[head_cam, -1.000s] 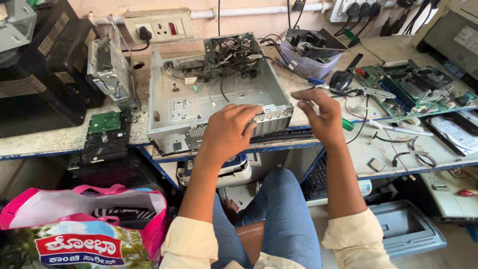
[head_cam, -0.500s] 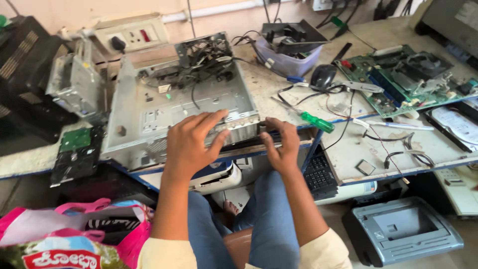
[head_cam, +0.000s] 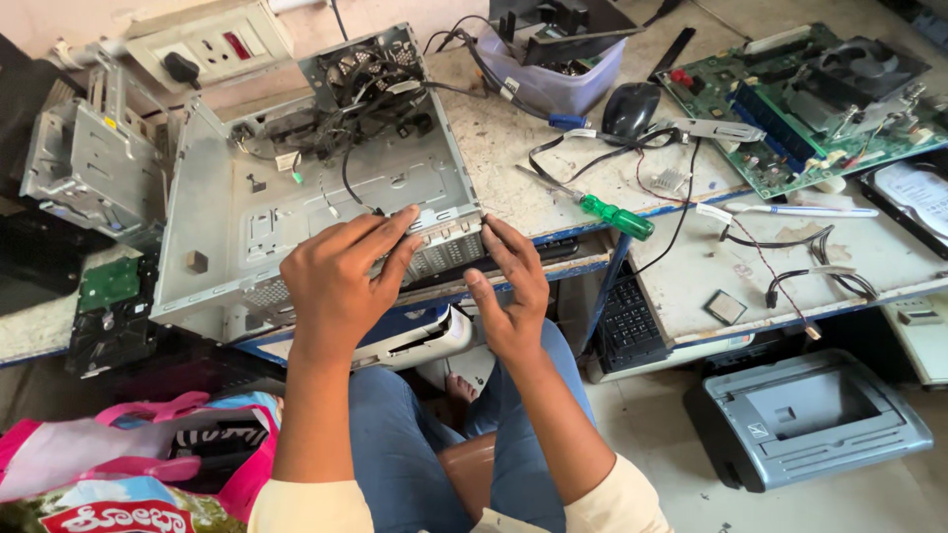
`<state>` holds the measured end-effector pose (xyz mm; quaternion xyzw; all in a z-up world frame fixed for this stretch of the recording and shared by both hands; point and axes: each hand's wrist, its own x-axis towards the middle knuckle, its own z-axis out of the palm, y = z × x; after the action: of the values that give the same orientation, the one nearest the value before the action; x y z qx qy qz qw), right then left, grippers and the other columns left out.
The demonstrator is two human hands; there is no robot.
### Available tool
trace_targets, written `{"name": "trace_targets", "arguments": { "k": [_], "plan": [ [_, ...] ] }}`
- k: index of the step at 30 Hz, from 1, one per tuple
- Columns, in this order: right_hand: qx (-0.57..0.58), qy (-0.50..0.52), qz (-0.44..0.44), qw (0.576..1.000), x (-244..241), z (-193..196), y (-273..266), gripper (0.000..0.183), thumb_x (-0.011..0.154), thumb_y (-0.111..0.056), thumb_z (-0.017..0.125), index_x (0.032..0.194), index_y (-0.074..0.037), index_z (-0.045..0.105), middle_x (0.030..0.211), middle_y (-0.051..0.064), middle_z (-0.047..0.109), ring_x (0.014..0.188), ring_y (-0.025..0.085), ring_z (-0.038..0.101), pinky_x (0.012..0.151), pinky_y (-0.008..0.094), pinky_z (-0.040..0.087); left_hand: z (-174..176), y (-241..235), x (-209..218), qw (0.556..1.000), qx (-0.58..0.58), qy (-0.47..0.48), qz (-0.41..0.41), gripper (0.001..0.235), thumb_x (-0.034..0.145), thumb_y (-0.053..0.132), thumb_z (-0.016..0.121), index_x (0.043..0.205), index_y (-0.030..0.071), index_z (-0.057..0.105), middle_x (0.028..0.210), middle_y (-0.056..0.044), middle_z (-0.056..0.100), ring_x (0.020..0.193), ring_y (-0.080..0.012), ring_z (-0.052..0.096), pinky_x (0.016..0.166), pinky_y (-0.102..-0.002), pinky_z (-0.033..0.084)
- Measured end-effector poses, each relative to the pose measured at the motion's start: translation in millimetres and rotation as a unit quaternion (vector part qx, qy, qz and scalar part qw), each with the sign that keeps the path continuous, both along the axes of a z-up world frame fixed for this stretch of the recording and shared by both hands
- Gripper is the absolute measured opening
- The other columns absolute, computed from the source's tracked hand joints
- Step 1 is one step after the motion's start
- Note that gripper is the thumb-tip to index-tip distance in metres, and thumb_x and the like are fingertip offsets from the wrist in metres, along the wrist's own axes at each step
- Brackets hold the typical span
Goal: The person removes a metal expansion card bracket from the back of a computer case using a screwdriver, then places a motherboard into the case. The person uses a screwdriver to remove screws and handles the motherboard by hand.
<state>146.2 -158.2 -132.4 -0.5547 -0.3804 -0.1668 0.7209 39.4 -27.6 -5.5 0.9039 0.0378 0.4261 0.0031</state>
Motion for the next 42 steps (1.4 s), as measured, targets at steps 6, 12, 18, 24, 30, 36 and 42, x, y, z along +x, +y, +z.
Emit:
{"name": "trace_targets", "arguments": {
  "k": [6,12,18,24,30,36,42],
  "plan": [
    [-0.157,-0.191,-0.167,0.954,21.5,26.1,-38.3,0.032,0.088,-0.011,0.082,0.118,-0.014,0.073,0.132,0.006,0.068,0.126,0.03,0.064,0.11,0.043,0.043,3.0,-0.7,-3.4,1.0,0.005,0.017,0.011,0.035,0.085,0.038,0.083,0.116,0.022,0.08,0.081,0.002,0.069,0.065,-0.0201,0.066,0.057,-0.034,0.05],
    [-0.377,-0.131,-0.342,0.851,69.9,52.2,-80.2,0.028,0.09,-0.026,0.077,0.115,-0.012,0.078,0.119,0.01,0.069,0.112,0.034,0.056,0.091,0.049,0.039,-0.6,3.0,-11.3,1.0,0.019,0.014,-0.004,0.044,0.085,0.044,0.081,0.123,0.024,0.078,0.086,0.003,0.068,0.07,-0.0195,0.066,0.061,-0.034,0.051],
    [-0.4,-0.122,-0.355,0.836,81.4,44.0,-91.8,0.017,0.099,-0.022,0.07,0.108,-0.01,0.077,0.106,0.011,0.069,0.104,0.034,0.059,0.087,0.049,0.04,-1.5,5.5,-12.3,0.998,0.051,0.016,0.011,0.045,0.085,0.046,0.078,0.124,0.024,0.077,0.086,0.004,0.067,0.068,-0.0184,0.063,0.06,-0.034,0.05],
    [-0.035,0.156,-0.132,0.978,86.4,-0.5,-104.0,0.019,0.115,-0.02,0.058,0.122,-0.005,0.068,0.105,0.003,0.065,0.095,0.019,0.056,0.085,0.031,0.043,-10.6,10.4,-7.1,0.996,0.092,0.0,0.008,0.042,0.089,0.044,0.077,0.124,0.02,0.076,0.089,0.004,0.067,0.069,-0.0191,0.061,0.061,-0.034,0.049],
    [-0.062,0.3,0.105,0.946,65.5,-14.5,-82.8,0.026,0.103,-0.018,0.06,0.124,-0.003,0.063,0.099,-0.001,0.069,0.089,0.005,0.062,0.08,0.021,0.048,-15.0,11.4,-2.0,0.993,0.118,-0.015,0.012,0.039,0.092,0.043,0.076,0.123,0.019,0.077,0.093,0.003,0.069,0.07,-0.0197,0.06,0.061,-0.034,0.048],
    [-0.165,0.293,0.042,0.941,85.1,27.3,-73.1,0.034,0.096,-0.012,0.066,0.129,-0.003,0.066,0.077,-0.001,0.065,0.06,0.006,0.052,0.052,0.022,0.038,-21.9,13.6,1.2,0.993,0.116,-0.023,0.016,0.037,0.093,0.046,0.077,0.12,0.019,0.079,0.093,0.002,0.07,0.068,-0.0191,0.061,0.06,-0.034,0.048],
    [-0.314,-0.122,-0.14,0.931,145.6,96.9,-36.8,0.031,0.095,-0.012,0.073,0.125,-0.011,0.069,0.087,0.012,0.07,0.077,0.029,0.067,0.068,0.04,0.052,-22.8,14.5,0.3,0.993,0.116,-0.031,0.017,0.036,0.094,0.045,0.077,0.12,0.02,0.079,0.092,0.002,0.07,0.068,-0.0193,0.06,0.06,-0.034,0.047]
  ]
}}
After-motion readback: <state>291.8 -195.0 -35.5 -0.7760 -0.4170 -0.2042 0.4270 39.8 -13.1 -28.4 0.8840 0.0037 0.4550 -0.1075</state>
